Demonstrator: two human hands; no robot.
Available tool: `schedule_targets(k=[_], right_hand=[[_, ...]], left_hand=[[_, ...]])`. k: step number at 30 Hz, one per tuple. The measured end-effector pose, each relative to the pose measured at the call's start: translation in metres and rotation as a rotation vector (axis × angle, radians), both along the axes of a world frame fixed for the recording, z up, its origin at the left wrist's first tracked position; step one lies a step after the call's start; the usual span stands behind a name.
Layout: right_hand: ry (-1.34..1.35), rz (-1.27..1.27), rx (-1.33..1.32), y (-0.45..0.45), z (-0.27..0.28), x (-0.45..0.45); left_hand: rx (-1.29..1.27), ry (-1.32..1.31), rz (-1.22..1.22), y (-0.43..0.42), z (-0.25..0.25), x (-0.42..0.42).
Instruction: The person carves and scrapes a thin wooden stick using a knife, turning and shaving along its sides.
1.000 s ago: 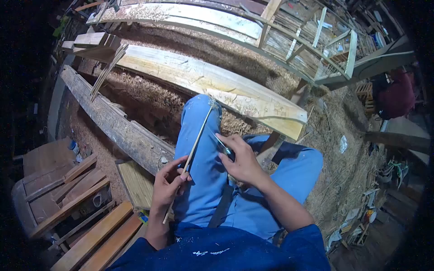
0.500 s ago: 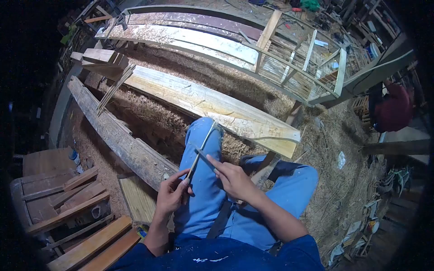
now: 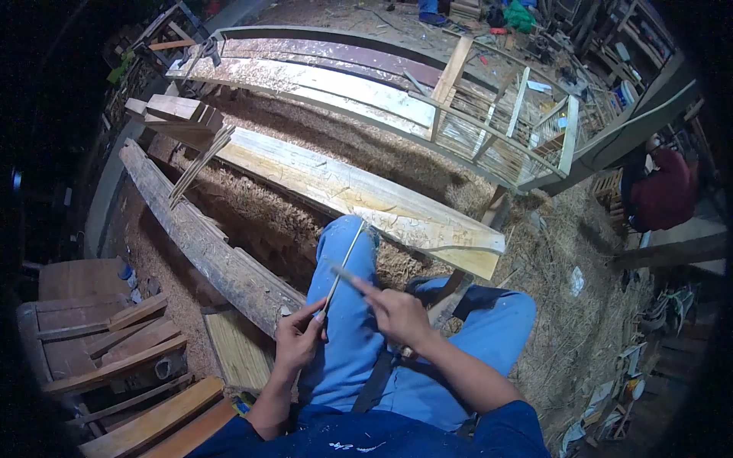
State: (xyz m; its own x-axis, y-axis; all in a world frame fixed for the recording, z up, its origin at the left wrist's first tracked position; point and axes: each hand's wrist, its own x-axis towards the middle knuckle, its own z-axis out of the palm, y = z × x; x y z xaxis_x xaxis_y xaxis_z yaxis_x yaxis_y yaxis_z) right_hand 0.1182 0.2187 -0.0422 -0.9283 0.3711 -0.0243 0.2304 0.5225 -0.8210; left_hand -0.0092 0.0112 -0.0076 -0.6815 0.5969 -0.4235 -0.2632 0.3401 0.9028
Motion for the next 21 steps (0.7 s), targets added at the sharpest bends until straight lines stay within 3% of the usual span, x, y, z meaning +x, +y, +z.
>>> schedule_targets(k=[3, 6, 9, 11, 14, 17, 20, 21], right_hand=[[0.039, -0.11, 0.005, 0.013, -0.021, -0.004], [-0.029, 0.102, 0.09, -0.002, -0.008, 0.005], [0.025, 0.13, 0.153, -0.006, -0.004, 0.009], [0.005, -0.055, 0.061, 0.01, -0.024, 0.0], [0.156, -0.138, 0.096, 0.012, -0.033, -0.006], [0.075, 0.145, 0.106, -0.008, -0.002, 0.004], [0.001, 0.179, 0.212, -0.002, -0.02, 0.004], [0.132, 0.007, 0.176, 0.005, -0.043, -0.005]], left_hand=[[0.022, 0.007, 0.016, 0.002, 0.0, 0.002], [0.006, 0.001, 0.023, 0.001, 0.0, 0.003], [0.037, -0.022, 0.035, 0.0, -0.004, 0.003], [0.022, -0.019, 0.05, 0.0, -0.007, 0.004], [0.003, -0.003, 0.045, 0.003, -0.002, 0.005], [0.015, -0.014, 0.053, -0.001, -0.006, 0.005], [0.011, -0.001, 0.063, 0.001, -0.005, 0.007], [0.013, 0.001, 0.067, 0.002, -0.005, 0.008]])
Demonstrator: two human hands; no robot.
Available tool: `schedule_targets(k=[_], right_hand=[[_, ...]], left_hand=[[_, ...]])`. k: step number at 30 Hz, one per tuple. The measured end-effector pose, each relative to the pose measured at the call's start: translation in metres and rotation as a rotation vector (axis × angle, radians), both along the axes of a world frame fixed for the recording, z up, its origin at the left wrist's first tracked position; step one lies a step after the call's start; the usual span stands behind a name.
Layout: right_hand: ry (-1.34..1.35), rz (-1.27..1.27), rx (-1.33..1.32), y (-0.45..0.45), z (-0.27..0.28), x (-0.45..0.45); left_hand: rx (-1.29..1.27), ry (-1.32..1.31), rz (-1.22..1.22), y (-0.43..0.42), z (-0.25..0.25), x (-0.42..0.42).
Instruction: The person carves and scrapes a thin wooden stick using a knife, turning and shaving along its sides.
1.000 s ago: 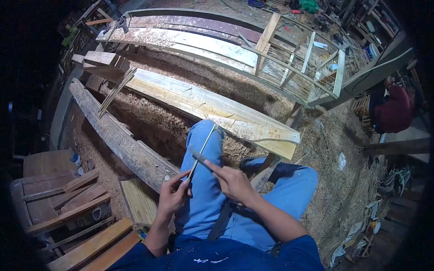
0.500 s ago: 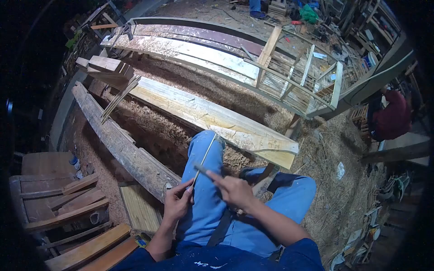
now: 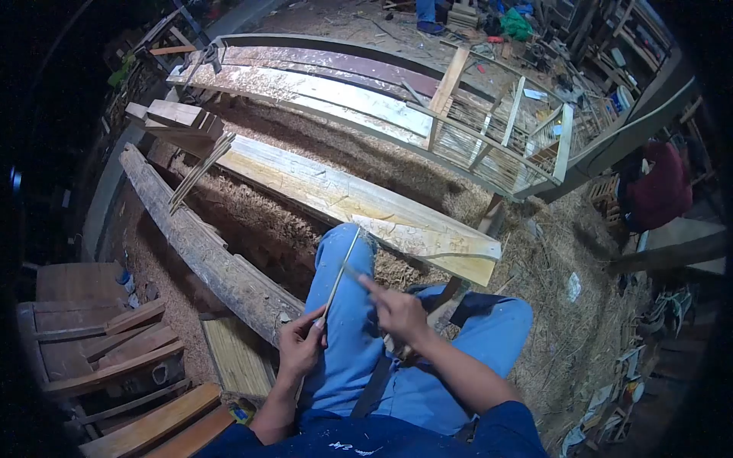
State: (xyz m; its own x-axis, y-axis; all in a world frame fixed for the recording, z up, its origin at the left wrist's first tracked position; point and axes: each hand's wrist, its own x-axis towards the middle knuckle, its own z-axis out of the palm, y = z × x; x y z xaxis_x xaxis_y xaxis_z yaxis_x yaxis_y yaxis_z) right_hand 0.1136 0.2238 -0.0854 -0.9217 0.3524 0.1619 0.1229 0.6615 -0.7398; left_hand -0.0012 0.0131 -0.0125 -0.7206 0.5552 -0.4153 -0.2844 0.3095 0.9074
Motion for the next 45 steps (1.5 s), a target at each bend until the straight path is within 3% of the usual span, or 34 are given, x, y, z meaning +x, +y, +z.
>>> schedule_targets(k=[1, 2, 4, 5, 8, 9, 12, 14, 16, 18, 20, 22, 25, 28, 29, 32, 36, 37, 38, 40, 42, 45], right_hand=[[0.144, -0.157, -0.05, 0.004, -0.007, -0.007], [0.146, -0.153, -0.05, 0.002, -0.011, -0.005], [0.124, -0.036, -0.069, -0.008, 0.0, -0.002], [-0.037, 0.075, 0.032, -0.013, 0.013, 0.008], [-0.125, 0.136, 0.097, -0.009, 0.024, 0.012], [0.002, -0.012, -0.038, -0.003, 0.003, 0.005], [0.066, -0.12, -0.019, 0.01, 0.002, -0.006], [0.024, -0.014, 0.014, -0.002, 0.015, 0.006], [-0.097, 0.262, 0.135, -0.013, 0.043, 0.011], [-0.067, 0.23, 0.086, -0.007, 0.028, 0.007], [-0.033, -0.077, -0.004, 0.01, 0.009, -0.006], [-0.002, -0.079, 0.002, 0.008, 0.013, -0.007], [-0.004, 0.156, -0.006, -0.015, 0.028, 0.008], [-0.096, 0.067, 0.06, -0.004, 0.023, 0.005], [-0.109, -0.059, -0.102, 0.005, 0.022, -0.001], [-0.019, -0.061, -0.035, 0.011, 0.019, -0.006], [-0.161, 0.272, 0.145, -0.012, 0.051, 0.008], [-0.104, 0.217, 0.008, -0.008, 0.044, 0.006], [-0.106, 0.219, 0.008, -0.001, 0.034, 0.001], [0.004, -0.053, 0.026, 0.014, 0.016, -0.011], [0.034, -0.063, 0.006, 0.006, 0.017, -0.011], [-0.199, 0.267, 0.05, -0.015, 0.049, 0.006]], left_hand=[[0.014, 0.0, 0.003, 0.001, 0.001, 0.001], [0.027, 0.0, 0.004, 0.001, 0.001, 0.002], [0.027, -0.006, 0.018, 0.0, -0.001, 0.001], [0.027, -0.018, 0.03, -0.001, -0.001, 0.001], [0.003, 0.004, 0.027, -0.003, -0.006, 0.003], [0.006, 0.003, 0.028, -0.002, -0.005, 0.003], [0.013, 0.014, 0.029, 0.002, -0.001, 0.005], [0.0, -0.002, 0.055, 0.002, 0.003, 0.006], [0.002, -0.003, 0.059, -0.001, -0.003, 0.007], [0.008, -0.002, 0.064, -0.002, -0.004, 0.005], [-0.006, 0.002, 0.042, 0.0, -0.002, 0.004], [-0.012, 0.007, 0.049, 0.001, -0.001, 0.006], [0.009, -0.011, 0.074, -0.003, -0.007, 0.006], [0.043, -0.043, 0.098, 0.001, -0.004, 0.006], [0.039, -0.051, 0.101, 0.002, -0.002, 0.007], [0.013, -0.011, 0.089, 0.003, 0.001, 0.008], [0.016, -0.048, 0.108, 0.0, -0.008, 0.006], [0.012, -0.045, 0.099, 0.0, -0.005, 0.005], [0.008, -0.044, 0.095, 0.0, -0.003, 0.006], [0.014, -0.031, 0.095, 0.001, -0.004, 0.006], [0.018, -0.01, 0.086, 0.001, -0.006, 0.005], [0.061, -0.038, 0.089, -0.001, -0.007, 0.005]])
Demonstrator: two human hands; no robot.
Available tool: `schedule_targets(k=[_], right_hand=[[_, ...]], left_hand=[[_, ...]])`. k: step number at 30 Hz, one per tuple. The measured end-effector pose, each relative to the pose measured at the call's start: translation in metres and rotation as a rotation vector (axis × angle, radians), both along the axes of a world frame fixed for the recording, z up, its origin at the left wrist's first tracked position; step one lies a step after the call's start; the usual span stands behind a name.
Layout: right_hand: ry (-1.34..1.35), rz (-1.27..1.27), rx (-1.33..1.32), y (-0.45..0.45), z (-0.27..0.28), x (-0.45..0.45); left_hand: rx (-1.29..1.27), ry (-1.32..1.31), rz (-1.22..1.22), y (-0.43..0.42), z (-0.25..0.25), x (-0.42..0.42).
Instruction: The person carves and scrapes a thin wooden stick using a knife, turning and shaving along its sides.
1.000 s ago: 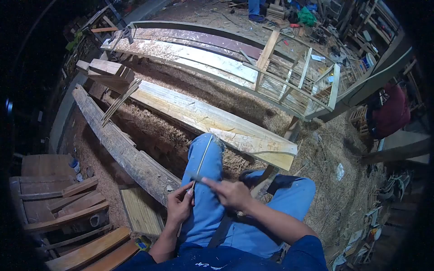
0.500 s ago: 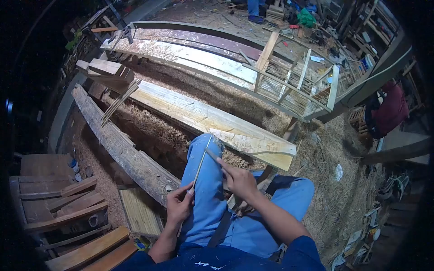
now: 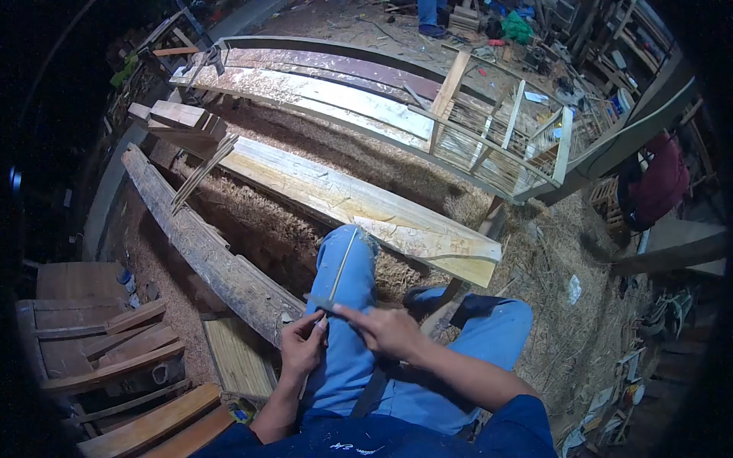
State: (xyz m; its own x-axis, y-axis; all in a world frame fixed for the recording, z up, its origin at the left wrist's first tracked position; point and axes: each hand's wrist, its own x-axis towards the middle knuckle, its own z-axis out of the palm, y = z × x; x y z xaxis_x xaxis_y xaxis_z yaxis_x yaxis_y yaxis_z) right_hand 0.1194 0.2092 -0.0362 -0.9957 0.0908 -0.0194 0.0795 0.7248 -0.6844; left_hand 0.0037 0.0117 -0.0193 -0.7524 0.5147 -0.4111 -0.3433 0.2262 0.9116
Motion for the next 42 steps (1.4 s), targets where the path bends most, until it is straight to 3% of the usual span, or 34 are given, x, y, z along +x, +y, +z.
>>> schedule_targets(k=[4, 7, 11, 13, 15, 19, 21, 23, 25, 27, 30, 34, 37, 41, 42], right_hand=[[0.154, -0.306, -0.127, 0.021, -0.03, -0.013], [0.14, -0.287, -0.057, 0.024, -0.037, -0.016], [0.023, 0.011, 0.076, 0.003, -0.005, 0.002], [0.176, -0.226, -0.103, 0.016, -0.033, -0.01], [0.091, -0.366, -0.02, 0.04, -0.036, -0.02], [0.159, -0.26, -0.007, 0.021, -0.033, -0.014], [0.031, -0.046, 0.029, 0.008, -0.016, -0.005], [0.081, -0.083, 0.006, 0.024, -0.028, -0.01], [0.142, -0.325, -0.019, 0.041, -0.036, -0.023], [0.204, -0.338, -0.047, 0.031, -0.034, -0.022], [0.14, -0.013, -0.037, 0.004, -0.003, -0.002], [0.173, -0.324, -0.07, 0.033, -0.03, -0.019], [0.218, -0.321, -0.041, 0.038, -0.032, -0.024], [0.149, 0.003, 0.043, 0.005, -0.022, 0.001], [0.127, -0.018, 0.047, 0.011, -0.021, -0.001]], left_hand=[[-0.039, 0.006, 0.009, 0.003, 0.003, 0.001], [-0.049, 0.013, 0.002, 0.003, 0.001, 0.002], [-0.018, -0.014, 0.024, 0.0, -0.001, 0.002], [-0.045, -0.018, 0.01, 0.003, 0.006, 0.001], [-0.073, -0.018, 0.0, 0.003, 0.007, 0.002], [-0.003, -0.02, 0.006, -0.001, 0.0, 0.0], [0.018, -0.038, 0.004, -0.003, 0.0, -0.002], [-0.029, -0.018, -0.027, -0.004, 0.004, -0.001], [-0.032, -0.023, -0.022, -0.003, 0.005, 0.001], [-0.038, -0.016, -0.026, -0.005, 0.004, 0.0], [0.008, -0.051, -0.014, -0.01, 0.0, -0.001], [-0.023, -0.023, -0.044, -0.011, 0.006, 0.001], [-0.028, -0.035, -0.025, -0.01, 0.006, 0.002], [-0.009, -0.036, -0.028, -0.016, 0.01, 0.0], [-0.008, -0.039, -0.028, -0.017, 0.01, 0.0]])
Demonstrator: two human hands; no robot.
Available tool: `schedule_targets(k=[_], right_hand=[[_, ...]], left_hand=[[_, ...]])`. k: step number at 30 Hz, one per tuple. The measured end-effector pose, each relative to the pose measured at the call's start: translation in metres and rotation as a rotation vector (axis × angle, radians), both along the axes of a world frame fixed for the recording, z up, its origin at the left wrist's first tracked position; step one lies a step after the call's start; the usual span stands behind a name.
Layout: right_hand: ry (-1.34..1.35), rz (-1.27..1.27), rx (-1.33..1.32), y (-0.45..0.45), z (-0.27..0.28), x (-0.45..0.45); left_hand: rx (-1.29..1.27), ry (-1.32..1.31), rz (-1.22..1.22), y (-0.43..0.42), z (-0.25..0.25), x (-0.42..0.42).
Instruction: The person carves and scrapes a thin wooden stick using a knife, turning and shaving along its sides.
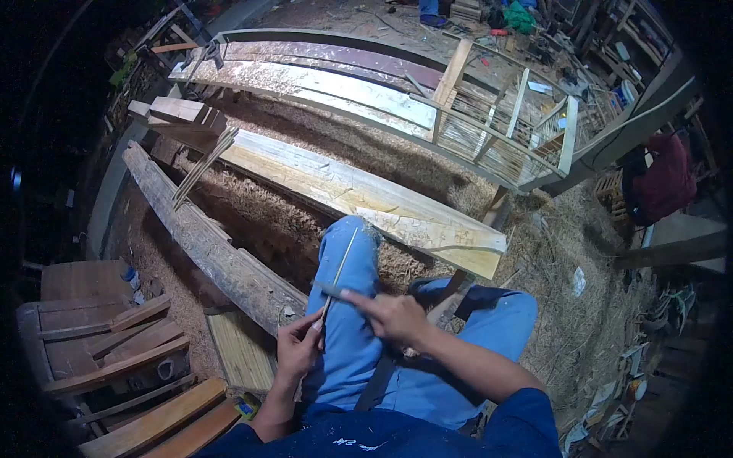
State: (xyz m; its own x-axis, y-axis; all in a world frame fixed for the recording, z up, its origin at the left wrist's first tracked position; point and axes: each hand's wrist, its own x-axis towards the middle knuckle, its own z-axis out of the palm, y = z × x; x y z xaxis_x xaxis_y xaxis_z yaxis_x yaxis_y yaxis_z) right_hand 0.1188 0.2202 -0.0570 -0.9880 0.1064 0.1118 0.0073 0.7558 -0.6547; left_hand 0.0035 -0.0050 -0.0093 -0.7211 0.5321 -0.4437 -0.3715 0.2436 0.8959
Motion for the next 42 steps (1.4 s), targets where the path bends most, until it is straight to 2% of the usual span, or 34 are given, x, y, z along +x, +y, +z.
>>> schedule_targets(k=[1, 3, 7, 9, 11, 13, 15, 17, 19, 21, 23, 24, 26, 27, 29, 30, 34, 37, 38, 40, 42], right_hand=[[0.07, -0.118, -0.06, 0.006, -0.012, -0.01], [0.074, -0.294, -0.014, 0.027, -0.022, -0.022], [0.064, -0.177, -0.007, 0.006, -0.008, -0.014], [-0.03, -0.03, -0.032, -0.006, 0.01, -0.003], [-0.044, -0.08, -0.03, 0.014, -0.009, -0.009], [0.022, -0.31, -0.021, 0.036, -0.015, -0.021], [0.014, -0.316, -0.037, 0.026, -0.009, -0.018], [-0.035, -0.059, -0.07, 0.006, 0.008, -0.005], [-0.107, -0.016, 0.002, 0.004, 0.012, -0.005], [-0.002, -0.328, -0.068, 0.028, -0.006, -0.018], [-0.106, -0.54, -0.118, 0.061, -0.022, -0.023], [-0.105, -0.541, -0.126, 0.063, -0.024, -0.02], [0.137, -0.573, -0.136, 0.065, -0.031, -0.018], [0.13, -0.572, -0.141, 0.058, -0.022, -0.017], [0.092, -0.503, -0.336, 0.045, 0.003, -0.01], [-0.03, -0.442, -0.311, 0.042, 0.0, -0.002], [0.06, -0.248, -0.272, 0.017, -0.003, 0.003], [-0.068, -0.126, -0.205, -0.001, 0.02, 0.005], [0.027, -0.108, -0.227, -0.01, 0.011, 0.007], [-0.001, -0.044, -0.177, -0.019, 0.017, 0.015], [-0.025, 0.017, -0.089, -0.026, 0.018, 0.019]], left_hand=[[-0.015, -0.007, -0.005, -0.001, 0.0, 0.001], [-0.032, -0.011, -0.003, -0.001, 0.004, 0.002], [-0.065, -0.004, -0.01, 0.0, 0.006, 0.001], [-0.045, -0.007, -0.009, -0.002, -0.001, 0.0], [-0.016, 0.034, 0.004, -0.003, -0.005, 0.002], [-0.021, 0.024, 0.006, 0.001, -0.002, 0.005], [-0.029, 0.024, 0.0, 0.003, 0.006, 0.002], [-0.048, -0.061, 0.001, 0.002, 0.014, 0.0], [-0.038, -0.033, -0.007, -0.002, 0.002, 0.0], [-0.03, -0.009, -0.006, -0.003, 0.001, 0.003], [-0.047, -0.029, -0.006, 0.002, 0.013, 0.003], [-0.055, -0.026, -0.007, 0.0, 0.014, 0.002], [-0.07, -0.088, -0.011, -0.003, 0.013, 0.0], [-0.076, -0.093, -0.009, -0.003, 0.016, 0.0], [-0.078, -0.138, -0.009, 0.003, 0.024, -0.005], [-0.095, -0.145, -0.025, 0.004, 0.024, -0.007], [-0.075, -0.118, -0.057, 0.006, 0.023, -0.009], [-0.033, -0.154, -0.066, 0.006, 0.024, -0.012], [-0.033, -0.155, -0.065, 0.008, 0.024, -0.011], [-0.067, -0.083, -0.062, 0.011, 0.023, -0.008], [-0.078, -0.122, -0.051, 0.006, 0.019, -0.008]])
